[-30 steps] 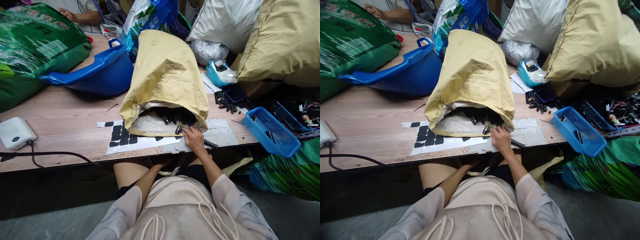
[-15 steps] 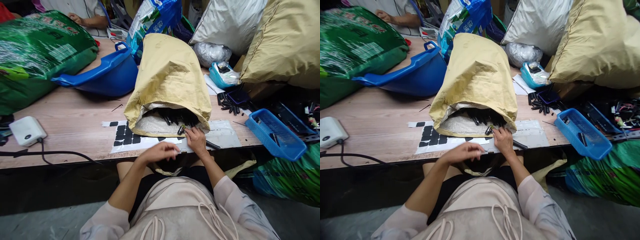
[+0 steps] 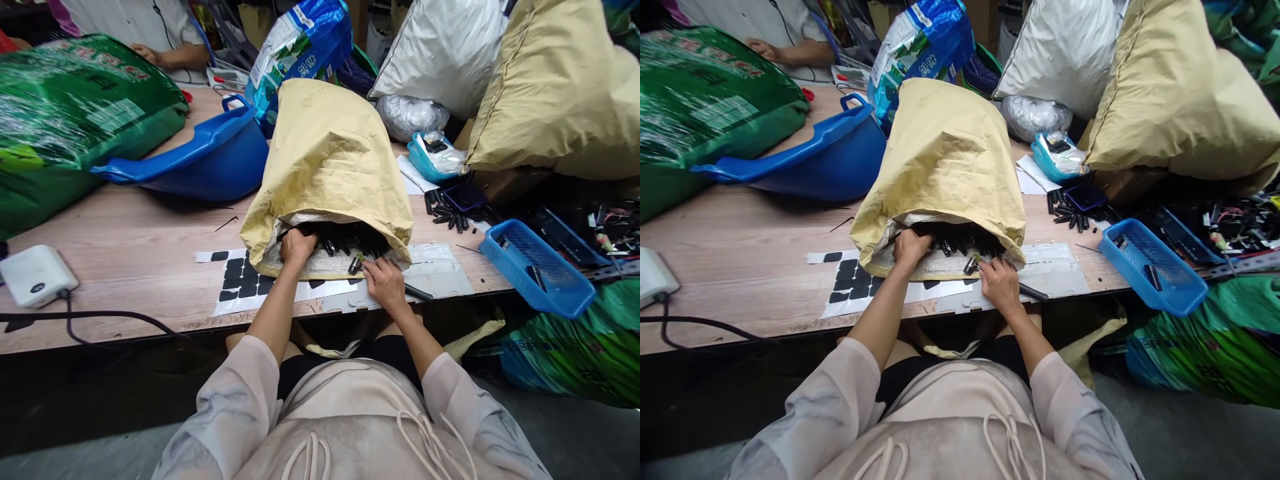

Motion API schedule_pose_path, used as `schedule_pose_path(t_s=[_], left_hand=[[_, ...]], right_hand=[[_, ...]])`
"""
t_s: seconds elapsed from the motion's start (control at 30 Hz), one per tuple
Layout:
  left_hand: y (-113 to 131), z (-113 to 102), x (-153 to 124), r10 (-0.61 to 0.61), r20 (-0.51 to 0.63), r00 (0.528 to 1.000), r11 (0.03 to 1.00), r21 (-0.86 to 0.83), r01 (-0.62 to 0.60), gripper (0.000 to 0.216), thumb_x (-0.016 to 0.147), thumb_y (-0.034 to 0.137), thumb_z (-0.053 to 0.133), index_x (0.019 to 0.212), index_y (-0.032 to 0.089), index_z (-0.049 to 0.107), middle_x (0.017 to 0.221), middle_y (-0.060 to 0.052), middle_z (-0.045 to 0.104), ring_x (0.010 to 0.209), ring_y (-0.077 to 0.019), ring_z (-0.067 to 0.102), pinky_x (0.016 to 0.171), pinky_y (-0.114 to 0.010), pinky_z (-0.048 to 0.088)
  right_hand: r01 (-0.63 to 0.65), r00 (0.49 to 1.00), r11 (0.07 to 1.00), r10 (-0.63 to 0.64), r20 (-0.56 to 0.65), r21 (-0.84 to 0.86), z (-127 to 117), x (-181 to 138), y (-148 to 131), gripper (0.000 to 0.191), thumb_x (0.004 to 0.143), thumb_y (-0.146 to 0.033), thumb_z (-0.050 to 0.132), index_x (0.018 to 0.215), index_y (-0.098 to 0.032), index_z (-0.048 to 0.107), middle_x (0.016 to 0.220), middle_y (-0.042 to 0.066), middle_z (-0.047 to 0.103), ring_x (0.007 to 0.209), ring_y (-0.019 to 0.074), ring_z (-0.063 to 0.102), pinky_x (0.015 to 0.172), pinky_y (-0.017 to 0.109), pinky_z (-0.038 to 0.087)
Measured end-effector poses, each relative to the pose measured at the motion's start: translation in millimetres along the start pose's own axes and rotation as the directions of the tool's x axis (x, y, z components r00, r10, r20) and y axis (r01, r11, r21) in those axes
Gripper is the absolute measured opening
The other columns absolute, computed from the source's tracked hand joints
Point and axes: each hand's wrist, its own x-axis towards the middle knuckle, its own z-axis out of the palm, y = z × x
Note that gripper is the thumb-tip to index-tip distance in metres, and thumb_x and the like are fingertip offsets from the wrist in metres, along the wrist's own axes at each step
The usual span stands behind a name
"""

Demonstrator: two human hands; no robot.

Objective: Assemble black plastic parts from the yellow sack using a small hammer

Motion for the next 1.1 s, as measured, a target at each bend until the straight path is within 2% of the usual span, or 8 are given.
schedule_pose_path(t_s=[0.13, 0.23, 0.3, 0.37, 0.47, 0.8, 0.93, 1.1], left_hand=[[-13, -8, -12, 0.108, 0.027, 0.994, 0.992, 0.065, -0.109, 0.037, 0.079, 0.039, 0.073, 0.107, 0.016, 0.077, 0.115, -0.021, 0.077, 0.109, -0.0416, 0.071, 0.081, -0.043, 0.054], [-33, -11, -28, 0.300, -0.002, 0.954, 0.954, 0.016, -0.300, 0.027, 0.079, 0.031, 0.072, 0.104, 0.020, 0.075, 0.105, -0.011, 0.078, 0.101, -0.0323, 0.071, 0.080, -0.037, 0.052], [-49, -8, -40, 0.504, 0.025, 0.863, 0.862, -0.081, -0.501, 0.021, 0.080, 0.028, 0.071, 0.099, 0.021, 0.074, 0.100, -0.006, 0.077, 0.095, -0.0258, 0.070, 0.080, -0.034, 0.052], [-64, -2, -50, 0.690, 0.085, 0.719, 0.720, -0.181, -0.670, 0.016, 0.080, 0.026, 0.072, 0.096, 0.022, 0.074, 0.096, -0.003, 0.075, 0.092, -0.0227, 0.067, 0.083, -0.033, 0.051], [-81, 11, -59, 0.803, 0.143, 0.579, 0.595, -0.248, -0.764, 0.015, 0.081, 0.024, 0.074, 0.096, 0.021, 0.075, 0.092, -0.004, 0.073, 0.094, -0.0234, 0.064, 0.087, -0.035, 0.051], [-92, 24, -55, 0.828, 0.133, 0.544, 0.558, -0.283, -0.780, 0.016, 0.080, 0.025, 0.082, 0.096, 0.022, 0.080, 0.093, -0.004, 0.071, 0.096, -0.0247, 0.062, 0.090, -0.039, 0.049], [-92, 24, -54, 0.828, 0.147, 0.541, 0.559, -0.274, -0.782, 0.016, 0.078, 0.025, 0.084, 0.094, 0.023, 0.081, 0.089, -0.004, 0.071, 0.094, -0.0241, 0.061, 0.089, -0.038, 0.048], [-90, 24, -57, 0.810, 0.154, 0.565, 0.585, -0.275, -0.763, 0.013, 0.078, 0.024, 0.083, 0.091, 0.023, 0.081, 0.087, -0.003, 0.069, 0.092, -0.0227, 0.059, 0.087, -0.037, 0.047]], right_hand=[[0.008, 0.999, 1.000, -0.008, -0.031, -0.001, 1, 0, 0, 0.025, 0.099, -0.025, 0.059, 0.117, -0.025, 0.078, 0.095, 0.006, 0.068, 0.089, 0.0226, 0.054, 0.081, 0.034, 0.040], [0.007, 1.000, 1.000, -0.006, -0.026, 0.004, 1, 0, 0, 0.025, 0.099, -0.025, 0.059, 0.117, -0.025, 0.078, 0.095, 0.007, 0.068, 0.089, 0.0227, 0.054, 0.081, 0.034, 0.040], [0.004, 1.000, 1.000, -0.004, -0.021, 0.006, 1, 0, 1, 0.025, 0.099, -0.025, 0.059, 0.116, -0.024, 0.077, 0.094, 0.007, 0.068, 0.089, 0.0227, 0.054, 0.081, 0.034, 0.039], [0.004, 1.000, 1.000, -0.004, -0.019, 0.003, 1, 1, 1, 0.025, 0.099, -0.025, 0.059, 0.116, -0.024, 0.078, 0.094, 0.007, 0.068, 0.089, 0.0228, 0.054, 0.081, 0.034, 0.039], [0.013, 1.000, 1.000, -0.013, -0.016, -0.008, 0, 1, 1, 0.027, 0.101, -0.027, 0.056, 0.117, -0.024, 0.078, 0.093, 0.007, 0.068, 0.088, 0.0227, 0.054, 0.080, 0.034, 0.039], [0.016, 0.999, 0.999, -0.014, -0.038, 0.050, -4, 2, 3, 0.031, 0.105, -0.027, 0.051, 0.120, -0.023, 0.077, 0.092, 0.007, 0.067, 0.086, 0.0207, 0.057, 0.081, 0.031, 0.045], [0.022, 0.996, 0.977, -0.004, -0.084, 0.213, -17, 2, -15, 0.035, 0.109, -0.031, 0.046, 0.130, -0.023, 0.073, 0.102, 0.007, 0.069, 0.090, 0.0185, 0.064, 0.082, 0.028, 0.051], [0.060, 0.995, 0.909, -0.087, 0.045, 0.413, -24, -3, -42, 0.036, 0.110, -0.032, 0.044, 0.134, -0.025, 0.070, 0.099, 0.006, 0.071, 0.091, 0.0165, 0.069, 0.084, 0.026, 0.056]])
